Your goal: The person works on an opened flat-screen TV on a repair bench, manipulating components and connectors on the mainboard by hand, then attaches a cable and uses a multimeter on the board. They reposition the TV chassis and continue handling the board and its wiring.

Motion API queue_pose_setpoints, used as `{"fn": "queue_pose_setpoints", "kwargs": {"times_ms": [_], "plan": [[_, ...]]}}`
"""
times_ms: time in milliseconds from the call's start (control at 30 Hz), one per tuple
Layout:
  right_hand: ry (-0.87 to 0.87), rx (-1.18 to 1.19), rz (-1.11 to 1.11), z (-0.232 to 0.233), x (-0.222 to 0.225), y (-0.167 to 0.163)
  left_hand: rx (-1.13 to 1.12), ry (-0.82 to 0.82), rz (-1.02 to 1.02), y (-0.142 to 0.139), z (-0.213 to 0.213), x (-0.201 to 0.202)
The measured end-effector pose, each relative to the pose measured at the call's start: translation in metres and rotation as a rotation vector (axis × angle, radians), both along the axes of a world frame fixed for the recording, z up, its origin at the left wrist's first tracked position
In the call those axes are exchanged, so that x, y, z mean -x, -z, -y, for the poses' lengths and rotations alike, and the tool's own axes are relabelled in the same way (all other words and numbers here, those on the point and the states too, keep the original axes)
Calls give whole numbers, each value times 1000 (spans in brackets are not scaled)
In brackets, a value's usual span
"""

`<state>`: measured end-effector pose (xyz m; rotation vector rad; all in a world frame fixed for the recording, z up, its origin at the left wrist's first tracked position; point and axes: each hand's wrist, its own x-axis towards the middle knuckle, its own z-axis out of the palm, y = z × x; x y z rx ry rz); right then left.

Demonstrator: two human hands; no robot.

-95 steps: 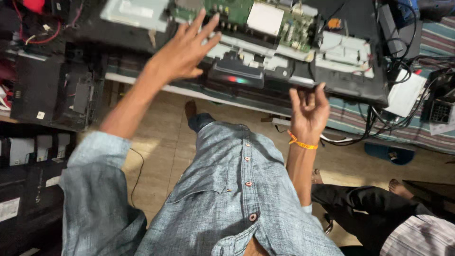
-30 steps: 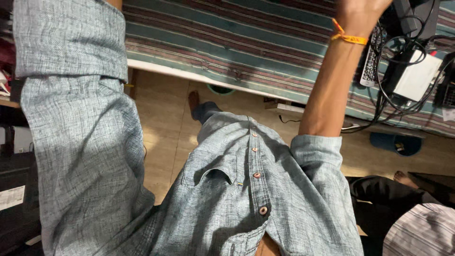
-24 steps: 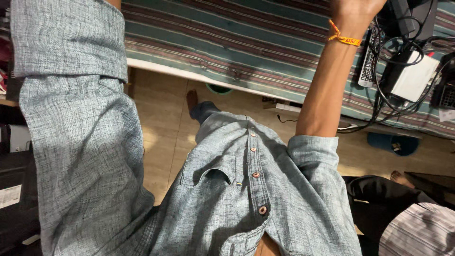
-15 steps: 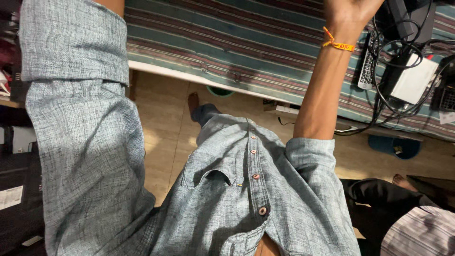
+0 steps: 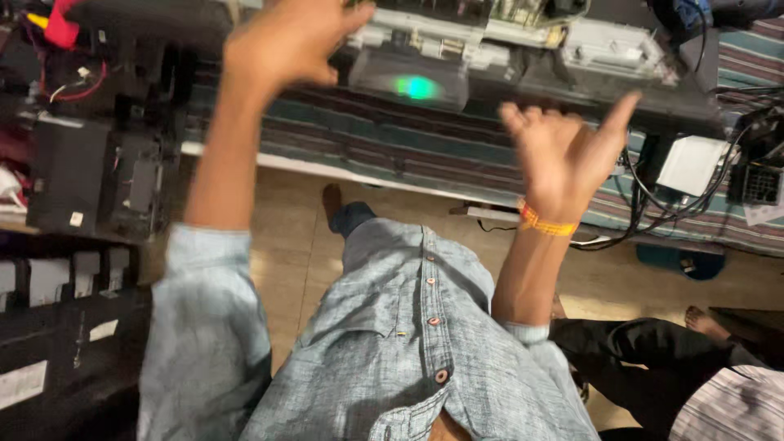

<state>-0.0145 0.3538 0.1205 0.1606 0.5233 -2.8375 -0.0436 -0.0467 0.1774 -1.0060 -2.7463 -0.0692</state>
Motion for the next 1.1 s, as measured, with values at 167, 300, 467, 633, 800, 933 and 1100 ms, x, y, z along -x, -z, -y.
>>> {"fn": "queue_pose_setpoints", "kwargs": {"times_ms": [167,300,467,633,800,933,1100], "plan": [[191,80,424,15,-49,46,-29,-186,30,67,-18,-66],[165,86,496,15,-67,69,-73,-248,93,91,-39,-97],[183,64,504,16,-70,84,-71,-274,107,90,-44,-95],[135,74,432,21,-71,83,-87,-280,119,96,-46,-95],[144,120,493,29,-77,72,-64,-258,113,83,-30,-98],[125,79,515,19,-73,71,-62,-265,140,90,-45,-96],[111,49,476,22,-81,75,-77,-264,126,89,-32,-104]]}}
